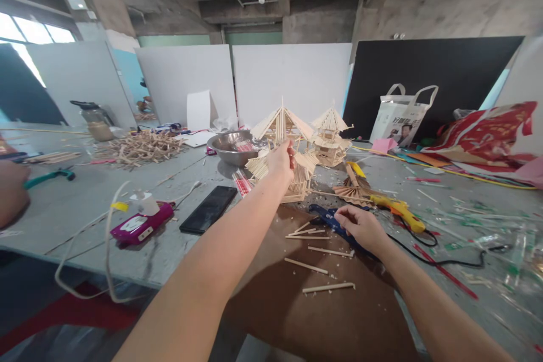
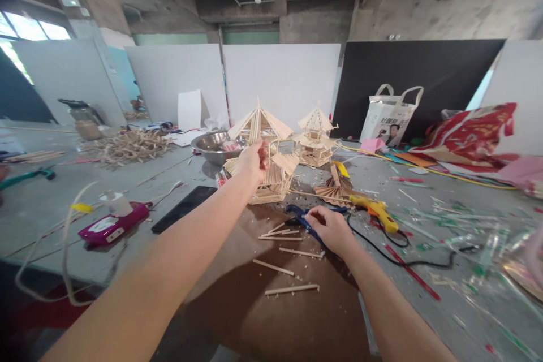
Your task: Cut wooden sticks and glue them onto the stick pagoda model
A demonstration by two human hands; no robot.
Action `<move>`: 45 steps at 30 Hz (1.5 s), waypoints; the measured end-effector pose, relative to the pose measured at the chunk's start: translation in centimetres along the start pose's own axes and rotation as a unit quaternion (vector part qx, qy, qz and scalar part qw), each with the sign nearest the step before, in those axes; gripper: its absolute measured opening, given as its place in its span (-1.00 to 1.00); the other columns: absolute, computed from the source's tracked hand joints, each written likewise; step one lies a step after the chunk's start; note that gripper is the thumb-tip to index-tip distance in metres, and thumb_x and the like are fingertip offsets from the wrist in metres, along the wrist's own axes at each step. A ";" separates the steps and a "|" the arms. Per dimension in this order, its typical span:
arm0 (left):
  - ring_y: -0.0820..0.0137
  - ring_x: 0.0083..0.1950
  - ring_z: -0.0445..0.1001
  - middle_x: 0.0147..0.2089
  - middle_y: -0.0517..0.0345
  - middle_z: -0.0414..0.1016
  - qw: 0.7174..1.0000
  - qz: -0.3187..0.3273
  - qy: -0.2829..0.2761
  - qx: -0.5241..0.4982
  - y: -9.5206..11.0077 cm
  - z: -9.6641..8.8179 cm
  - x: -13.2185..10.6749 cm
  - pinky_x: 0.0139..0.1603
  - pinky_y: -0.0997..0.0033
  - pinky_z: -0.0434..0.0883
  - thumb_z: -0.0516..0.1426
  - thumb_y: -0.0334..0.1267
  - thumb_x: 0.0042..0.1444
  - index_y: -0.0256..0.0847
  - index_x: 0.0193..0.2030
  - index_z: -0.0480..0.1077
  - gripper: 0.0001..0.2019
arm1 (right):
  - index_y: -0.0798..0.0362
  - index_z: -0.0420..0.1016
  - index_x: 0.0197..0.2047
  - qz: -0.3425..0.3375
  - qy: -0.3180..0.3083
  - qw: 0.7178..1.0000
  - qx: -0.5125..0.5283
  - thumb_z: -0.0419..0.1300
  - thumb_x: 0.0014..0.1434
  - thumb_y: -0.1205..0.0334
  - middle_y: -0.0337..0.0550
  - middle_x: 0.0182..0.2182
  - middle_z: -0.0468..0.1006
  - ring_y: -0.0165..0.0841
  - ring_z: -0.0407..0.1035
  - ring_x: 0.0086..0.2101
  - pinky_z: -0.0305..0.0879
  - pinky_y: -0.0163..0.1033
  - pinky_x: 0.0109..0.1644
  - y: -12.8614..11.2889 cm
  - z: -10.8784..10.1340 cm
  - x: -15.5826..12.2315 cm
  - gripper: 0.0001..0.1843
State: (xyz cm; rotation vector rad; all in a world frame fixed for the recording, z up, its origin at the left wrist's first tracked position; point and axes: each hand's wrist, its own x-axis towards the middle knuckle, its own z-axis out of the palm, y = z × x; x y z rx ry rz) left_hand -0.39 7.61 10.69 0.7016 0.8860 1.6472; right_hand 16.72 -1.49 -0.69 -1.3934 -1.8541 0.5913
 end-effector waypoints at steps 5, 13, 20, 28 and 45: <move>0.70 -0.81 -0.03 -0.73 0.37 0.11 0.999 -0.029 -0.024 -0.011 0.2 -0.3 0.1 -0.77 0.62 -0.11 0.06 -0.29 -0.03 -0.30 -0.48 0.29 -0.89 | 0.06 0.35 -0.41 -0.012 0.004 1.000 0.000 -0.02 0.03 0.00 -0.22 -0.58 0.43 -0.43 0.27 -0.61 0.20 -0.31 -0.49 0.2 0.1 0.0 -0.70; 0.68 -0.80 -0.03 -0.73 0.38 0.08 0.998 -0.039 -0.028 -0.034 0.4 0.0 0.1 -0.76 0.60 -0.11 0.05 -0.26 -0.03 -0.27 -0.47 0.29 -0.89 | 0.06 0.35 -0.41 -0.006 0.002 1.000 0.000 -0.01 0.02 0.01 -0.21 -0.56 0.44 -0.43 0.28 -0.61 0.21 -0.31 -0.48 -0.1 0.0 0.0 -0.70; 0.68 -0.79 -0.05 -0.72 0.41 0.06 0.995 -0.049 -0.036 -0.073 -0.2 0.3 -0.1 -0.74 0.59 -0.11 0.08 -0.17 -0.05 -0.22 -0.38 0.29 -0.84 | 0.05 0.35 -0.41 -0.011 0.006 1.000 -0.009 -0.02 0.02 -0.01 -0.21 -0.56 0.44 -0.41 0.30 -0.59 0.21 -0.30 -0.47 0.0 -0.1 -0.1 -0.69; 0.68 -0.78 -0.04 -0.71 0.40 0.06 0.992 -0.049 -0.045 -0.107 -0.4 0.3 -0.4 -0.72 0.60 -0.08 0.07 -0.17 -0.04 -0.21 -0.35 0.29 -0.84 | 0.05 0.35 -0.40 -0.014 -0.001 1.000 -0.018 -0.02 0.03 0.01 -0.21 -0.56 0.44 -0.41 0.30 -0.59 0.21 -0.30 -0.47 0.1 -0.1 0.0 -0.70; 0.69 -0.78 -0.03 -0.71 0.39 0.10 0.991 -0.020 -0.031 -0.127 -1.0 0.9 -0.3 -0.73 0.61 -0.08 0.11 -0.08 -0.09 -0.24 -0.38 0.32 -0.75 | 0.06 0.35 -0.40 -0.004 -0.008 1.000 -0.024 -0.02 0.03 0.01 -0.21 -0.55 0.44 -0.42 0.30 -0.58 0.20 -0.31 -0.45 0.2 -0.1 0.0 -0.70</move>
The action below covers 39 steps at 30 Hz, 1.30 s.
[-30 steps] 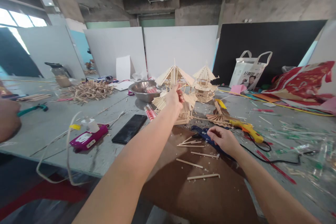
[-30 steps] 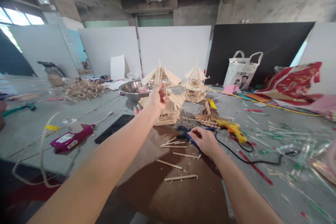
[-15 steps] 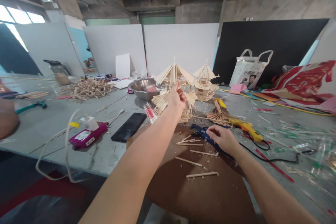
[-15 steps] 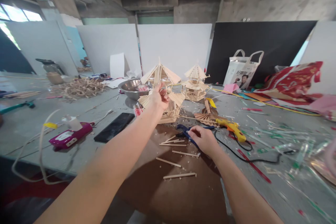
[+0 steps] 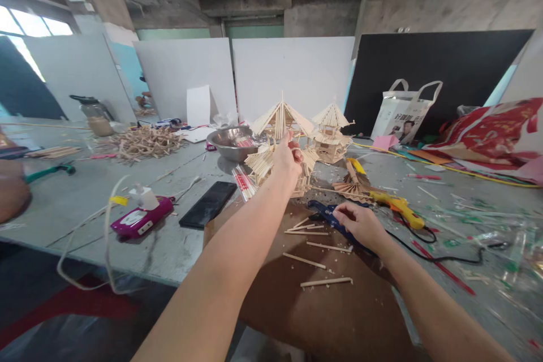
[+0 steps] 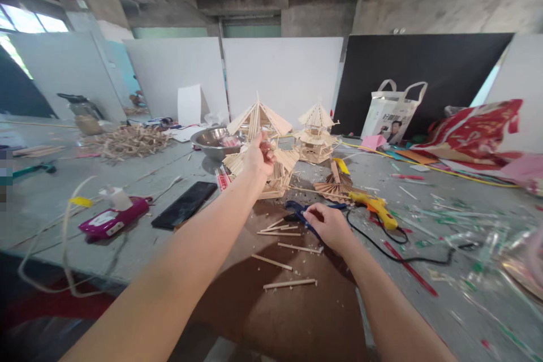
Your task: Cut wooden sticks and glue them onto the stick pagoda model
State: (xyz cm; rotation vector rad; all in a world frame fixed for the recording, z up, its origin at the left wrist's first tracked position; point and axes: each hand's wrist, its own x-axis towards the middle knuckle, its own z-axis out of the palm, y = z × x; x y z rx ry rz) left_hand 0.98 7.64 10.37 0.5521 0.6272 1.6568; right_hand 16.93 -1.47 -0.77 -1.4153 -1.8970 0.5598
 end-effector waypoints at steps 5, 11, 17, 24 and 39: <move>0.70 -0.80 -0.03 -0.73 0.40 0.08 1.000 -0.004 -0.015 0.015 0.5 -0.5 0.4 -0.74 0.63 -0.11 0.12 -0.23 -0.10 -0.27 -0.46 0.29 -0.86 | 0.06 0.35 -0.39 -0.002 -0.005 1.000 0.003 -0.03 0.03 0.01 -0.21 -0.54 0.44 -0.42 0.30 -0.57 0.19 -0.32 -0.44 -0.1 0.0 0.0 -0.70; 0.70 -0.80 -0.03 -0.74 0.40 0.10 0.999 -0.003 -0.028 0.026 0.7 -0.7 0.5 -0.74 0.62 -0.10 0.11 -0.27 -0.10 -0.28 -0.47 0.28 -0.89 | 0.06 0.34 -0.40 0.000 -0.003 1.000 0.002 -0.03 0.03 0.01 -0.21 -0.54 0.44 -0.43 0.28 -0.59 0.19 -0.32 -0.45 -0.3 -0.1 -0.1 -0.70; 0.69 -0.80 -0.02 -0.74 0.40 0.09 0.996 -0.005 -0.059 0.061 1.2 -1.4 0.8 -0.74 0.62 -0.11 0.09 -0.29 -0.11 -0.28 -0.48 0.28 -0.90 | 0.06 0.35 -0.41 -0.004 -0.005 1.000 0.000 -0.03 0.03 0.01 -0.22 -0.54 0.44 -0.43 0.28 -0.58 0.18 -0.33 -0.46 -0.2 0.0 0.0 -0.71; 0.69 -0.79 -0.01 -0.73 0.38 0.12 0.991 -0.007 -0.066 0.115 1.8 -1.7 1.1 -0.74 0.61 -0.12 0.09 -0.30 -0.12 -0.28 -0.47 0.31 -0.91 | 0.06 0.34 -0.40 -0.007 -0.002 1.000 0.000 -0.03 0.03 0.01 -0.23 -0.55 0.44 -0.43 0.27 -0.58 0.18 -0.33 -0.46 -0.1 0.0 0.0 -0.70; 0.67 -0.79 0.01 -0.70 0.33 0.20 0.974 -0.053 -0.117 0.188 4.0 -2.2 2.2 -0.73 0.56 -0.11 0.11 -0.31 -0.14 -0.29 -0.48 0.35 -0.91 | 0.05 0.35 -0.41 -0.008 0.002 1.000 -0.006 -0.02 0.03 0.01 -0.23 -0.55 0.44 -0.43 0.27 -0.58 0.18 -0.32 -0.45 -0.2 -0.1 0.0 -0.70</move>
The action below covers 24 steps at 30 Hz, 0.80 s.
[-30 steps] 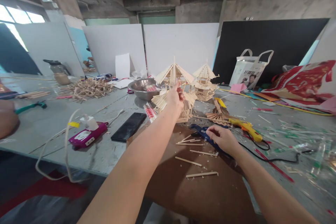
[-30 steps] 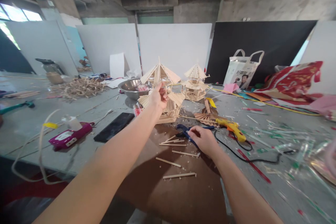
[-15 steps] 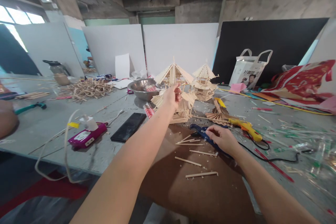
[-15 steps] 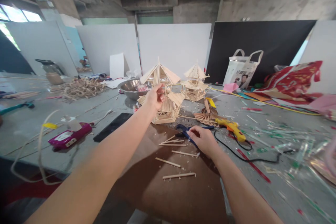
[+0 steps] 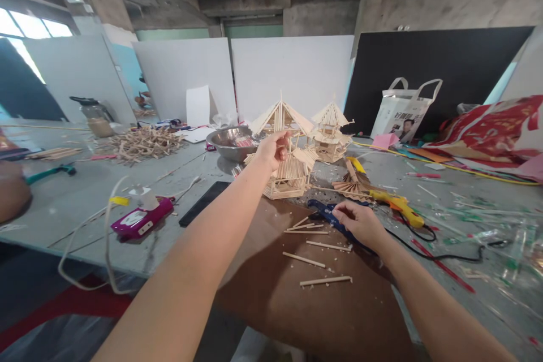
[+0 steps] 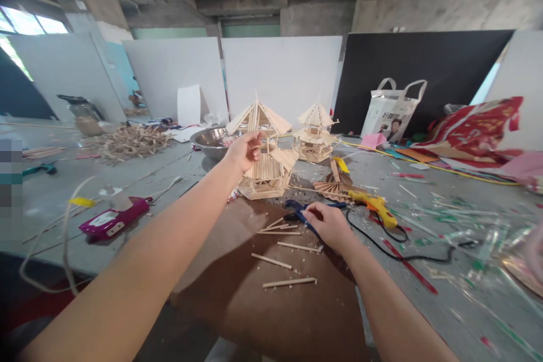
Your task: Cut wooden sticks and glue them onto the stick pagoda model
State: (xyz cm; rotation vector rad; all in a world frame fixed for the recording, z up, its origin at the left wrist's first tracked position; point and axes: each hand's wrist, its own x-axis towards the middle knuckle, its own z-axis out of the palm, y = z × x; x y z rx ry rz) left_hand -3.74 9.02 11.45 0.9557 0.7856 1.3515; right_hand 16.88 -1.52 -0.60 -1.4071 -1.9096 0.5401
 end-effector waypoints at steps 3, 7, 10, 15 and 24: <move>0.68 -0.78 0.01 -0.70 0.33 0.19 1.000 0.002 -0.010 0.008 0.1 -0.2 0.1 -0.73 0.57 -0.11 0.11 -0.30 -0.13 -0.30 -0.49 0.35 -0.90 | 0.05 0.35 -0.40 0.002 -0.001 1.000 0.005 -0.02 0.03 0.01 -0.22 -0.54 0.44 -0.43 0.28 -0.58 0.18 -0.33 -0.45 0.0 0.0 0.0 -0.71; 0.68 -0.78 0.02 -0.69 0.31 0.21 0.999 0.017 -0.006 0.028 0.1 -0.4 0.3 -0.75 0.58 -0.10 0.11 -0.30 -0.13 -0.31 -0.49 0.36 -0.90 | 0.05 0.35 -0.40 0.004 -0.002 1.000 0.006 -0.02 0.03 0.01 -0.22 -0.55 0.44 -0.43 0.28 -0.58 0.18 -0.32 -0.46 -0.1 0.0 -0.1 -0.71; 0.69 -0.79 0.03 -0.69 0.29 0.23 0.998 0.036 0.006 0.046 -0.1 -0.5 0.3 -0.76 0.59 -0.09 0.13 -0.29 -0.14 -0.31 -0.49 0.37 -0.89 | 0.05 0.35 -0.40 0.005 -0.006 1.000 0.002 -0.03 0.04 0.01 -0.22 -0.55 0.44 -0.43 0.27 -0.59 0.18 -0.32 -0.46 -0.2 0.0 -0.1 -0.70; 0.69 -0.80 0.03 -0.69 0.28 0.24 0.997 0.040 0.020 0.058 -0.1 -0.4 0.2 -0.77 0.59 -0.08 0.16 -0.30 -0.16 -0.32 -0.51 0.38 -0.89 | 0.05 0.35 -0.40 -0.002 -0.007 1.000 -0.008 -0.04 0.05 0.00 -0.22 -0.55 0.44 -0.42 0.27 -0.59 0.18 -0.31 -0.45 -0.2 -0.1 -0.1 -0.70; 0.69 -0.81 0.03 -0.70 0.30 0.23 0.995 0.057 0.042 0.065 -0.3 -0.3 0.3 -0.76 0.58 -0.07 0.16 -0.34 -0.17 -0.28 -0.60 0.28 -0.88 | 0.06 0.35 -0.40 -0.008 -0.011 1.000 -0.005 -0.04 0.05 0.01 -0.22 -0.53 0.44 -0.42 0.28 -0.57 0.18 -0.32 -0.44 0.0 0.0 -0.1 -0.69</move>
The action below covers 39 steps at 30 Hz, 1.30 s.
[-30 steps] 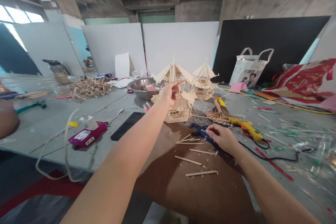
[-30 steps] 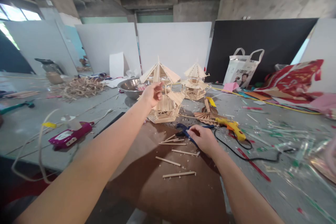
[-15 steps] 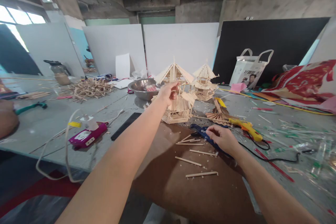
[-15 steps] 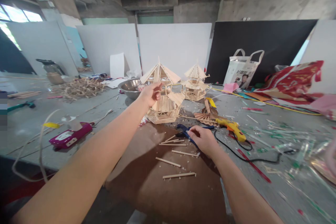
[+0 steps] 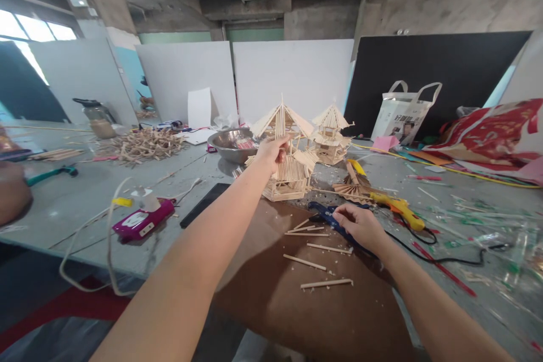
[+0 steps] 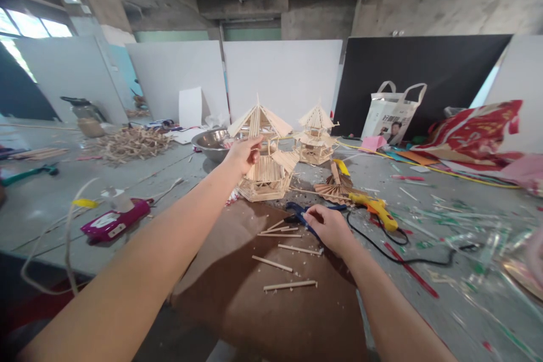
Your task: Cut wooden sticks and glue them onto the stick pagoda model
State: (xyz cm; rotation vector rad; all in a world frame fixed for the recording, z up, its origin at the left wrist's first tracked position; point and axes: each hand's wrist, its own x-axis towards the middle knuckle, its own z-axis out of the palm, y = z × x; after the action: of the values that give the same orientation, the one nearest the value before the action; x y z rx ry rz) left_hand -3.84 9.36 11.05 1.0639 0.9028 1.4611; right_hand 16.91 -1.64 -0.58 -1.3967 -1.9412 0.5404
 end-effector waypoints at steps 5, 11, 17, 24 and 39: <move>0.69 -0.80 0.03 -0.71 0.30 0.22 1.000 -0.001 0.006 -0.003 0.0 0.1 -0.1 -0.76 0.57 -0.09 0.16 -0.35 -0.18 -0.29 -0.60 0.29 -0.88 | 0.06 0.36 -0.39 -0.003 0.003 1.000 0.002 -0.04 0.05 -0.01 -0.21 -0.53 0.45 -0.42 0.29 -0.57 0.19 -0.32 -0.45 0.1 0.1 0.1 -0.68; 0.68 -0.80 0.04 -0.72 0.27 0.24 1.000 -0.003 -0.006 -0.003 0.0 0.0 0.3 -0.75 0.57 -0.10 0.15 -0.37 -0.19 -0.30 -0.62 0.29 -0.89 | 0.05 0.37 -0.40 -0.004 0.006 1.000 -0.002 -0.04 0.04 0.00 -0.21 -0.52 0.46 -0.42 0.29 -0.57 0.18 -0.32 -0.47 0.0 0.0 0.1 -0.68; 0.68 -0.79 0.05 -0.72 0.28 0.23 1.000 -0.004 -0.007 -0.008 0.1 0.1 0.2 -0.75 0.57 -0.09 0.16 -0.37 -0.21 -0.31 -0.60 0.30 -0.91 | 0.05 0.37 -0.40 -0.005 0.007 1.000 -0.001 -0.04 0.04 0.00 -0.22 -0.53 0.46 -0.43 0.28 -0.57 0.18 -0.33 -0.48 0.0 0.1 0.0 -0.69; 0.67 -0.79 0.05 -0.72 0.28 0.22 1.000 -0.001 -0.007 -0.008 0.2 0.1 0.2 -0.74 0.56 -0.10 0.15 -0.38 -0.17 -0.30 -0.60 0.30 -0.91 | 0.05 0.36 -0.41 -0.004 0.008 1.000 0.001 -0.04 0.04 0.00 -0.22 -0.54 0.45 -0.42 0.29 -0.56 0.17 -0.33 -0.47 0.0 0.0 0.0 -0.68; 0.68 -0.79 0.07 -0.69 0.27 0.27 0.994 -0.035 -0.100 0.026 -3.0 -0.4 -4.8 -0.79 0.61 -0.10 0.20 -0.26 -0.23 -0.29 -0.54 0.36 -0.86 | 0.07 0.43 -0.34 0.135 0.250 0.941 -0.182 -0.07 0.05 0.12 -0.07 -0.41 0.51 -0.26 0.36 -0.36 0.19 -0.22 -0.26 3.3 -4.0 1.2 -0.70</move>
State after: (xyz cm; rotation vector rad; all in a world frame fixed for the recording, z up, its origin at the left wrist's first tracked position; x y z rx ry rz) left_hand -3.14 5.02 7.43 1.1832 0.8309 1.2539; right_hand 21.78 0.38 0.22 -1.8358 -1.4891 -0.0738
